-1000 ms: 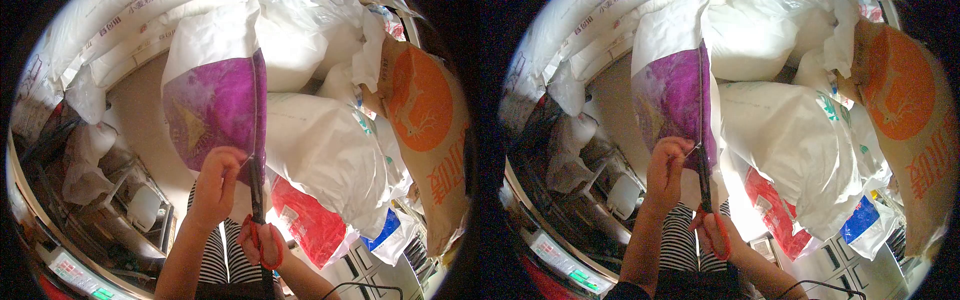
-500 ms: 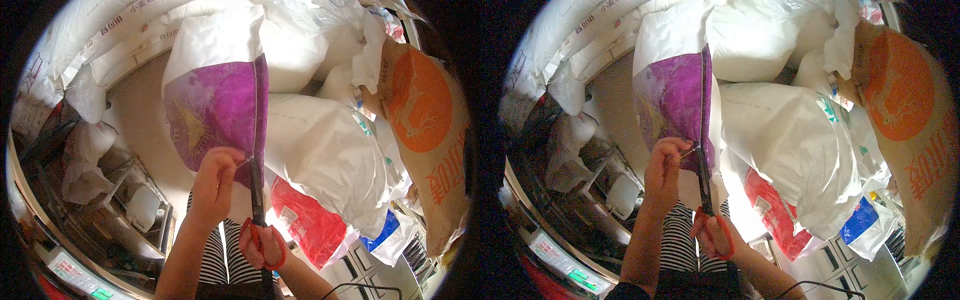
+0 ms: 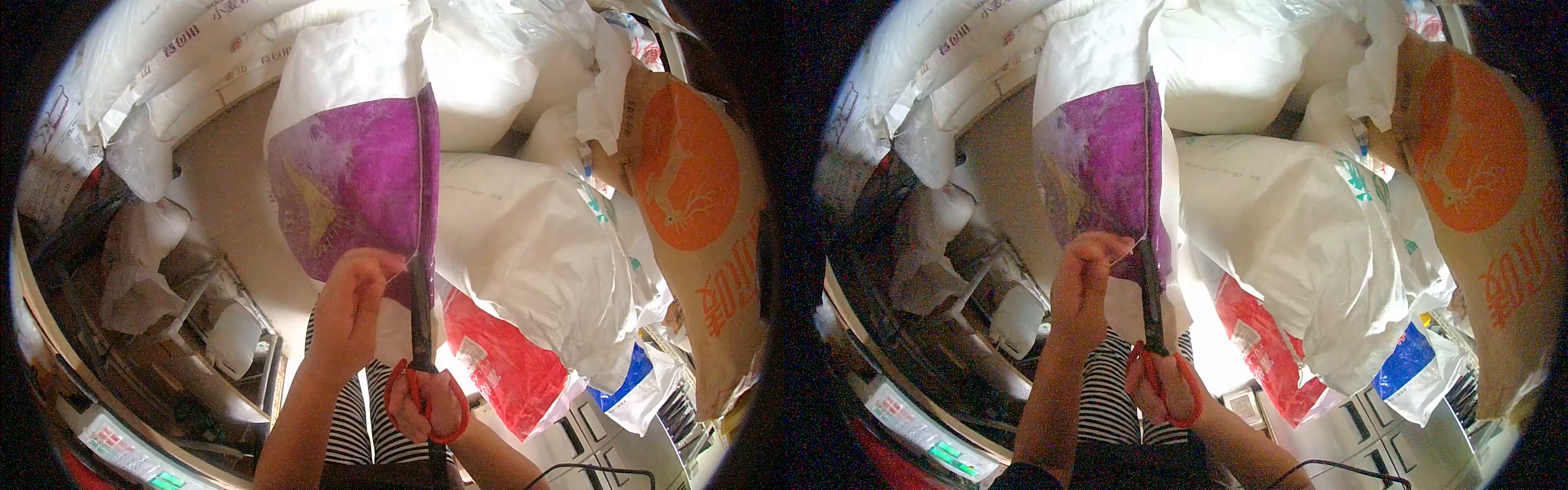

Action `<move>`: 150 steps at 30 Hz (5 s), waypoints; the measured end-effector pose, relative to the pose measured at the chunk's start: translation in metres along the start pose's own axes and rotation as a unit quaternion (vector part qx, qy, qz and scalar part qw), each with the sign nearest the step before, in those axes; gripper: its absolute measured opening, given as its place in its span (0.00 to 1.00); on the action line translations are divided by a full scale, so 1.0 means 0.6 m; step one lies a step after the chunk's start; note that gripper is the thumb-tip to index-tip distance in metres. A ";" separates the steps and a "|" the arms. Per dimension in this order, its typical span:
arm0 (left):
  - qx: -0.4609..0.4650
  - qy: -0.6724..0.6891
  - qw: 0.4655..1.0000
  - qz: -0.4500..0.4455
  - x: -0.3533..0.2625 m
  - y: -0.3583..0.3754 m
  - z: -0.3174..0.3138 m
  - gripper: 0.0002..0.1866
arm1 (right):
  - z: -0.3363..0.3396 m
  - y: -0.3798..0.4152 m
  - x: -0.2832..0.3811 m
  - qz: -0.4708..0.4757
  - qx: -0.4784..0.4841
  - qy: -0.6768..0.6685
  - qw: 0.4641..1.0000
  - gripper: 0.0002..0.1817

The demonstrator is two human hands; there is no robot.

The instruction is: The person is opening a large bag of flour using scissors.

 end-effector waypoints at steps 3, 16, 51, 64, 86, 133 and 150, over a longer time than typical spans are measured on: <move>-0.012 0.020 1.000 0.013 -0.002 0.001 0.005 0.04 | 0.011 0.009 -0.013 -0.025 -0.030 0.013 0.999 0.42; -0.070 0.074 0.994 0.041 -0.005 -0.003 0.015 0.05 | 0.006 0.042 0.142 0.256 -0.356 0.125 0.890 0.17; -0.003 -0.304 0.941 -0.146 -0.055 -0.066 0.038 0.09 | 0.005 -0.047 0.252 0.256 -0.345 0.169 0.887 0.12; 0.064 -0.331 0.927 -0.165 -0.053 -0.067 0.013 0.10 | -0.007 -0.022 0.255 0.228 -0.368 0.186 0.882 0.13; -0.004 -0.208 0.975 -0.076 -0.027 -0.037 0.011 0.05 | -0.027 0.105 0.137 -0.195 -0.142 0.225 0.944 0.36; -0.050 -0.299 0.953 -0.024 -0.019 -0.051 -0.006 0.09 | -0.008 -0.028 0.269 0.287 -0.388 0.208 0.851 0.15; -0.077 -0.284 0.952 -0.091 -0.024 -0.053 0.017 0.07 | -0.019 -0.049 0.261 0.314 -0.340 0.166 0.871 0.17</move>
Point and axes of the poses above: each hand's wrist, its own y-axis away from the middle knuckle, its own z-axis out of the back of the hand, x = y × z, the point moved 6 cm from there along -y, towards the middle knuckle, and after that the axes turned 15 degrees about -z, right-handed, at the moved point
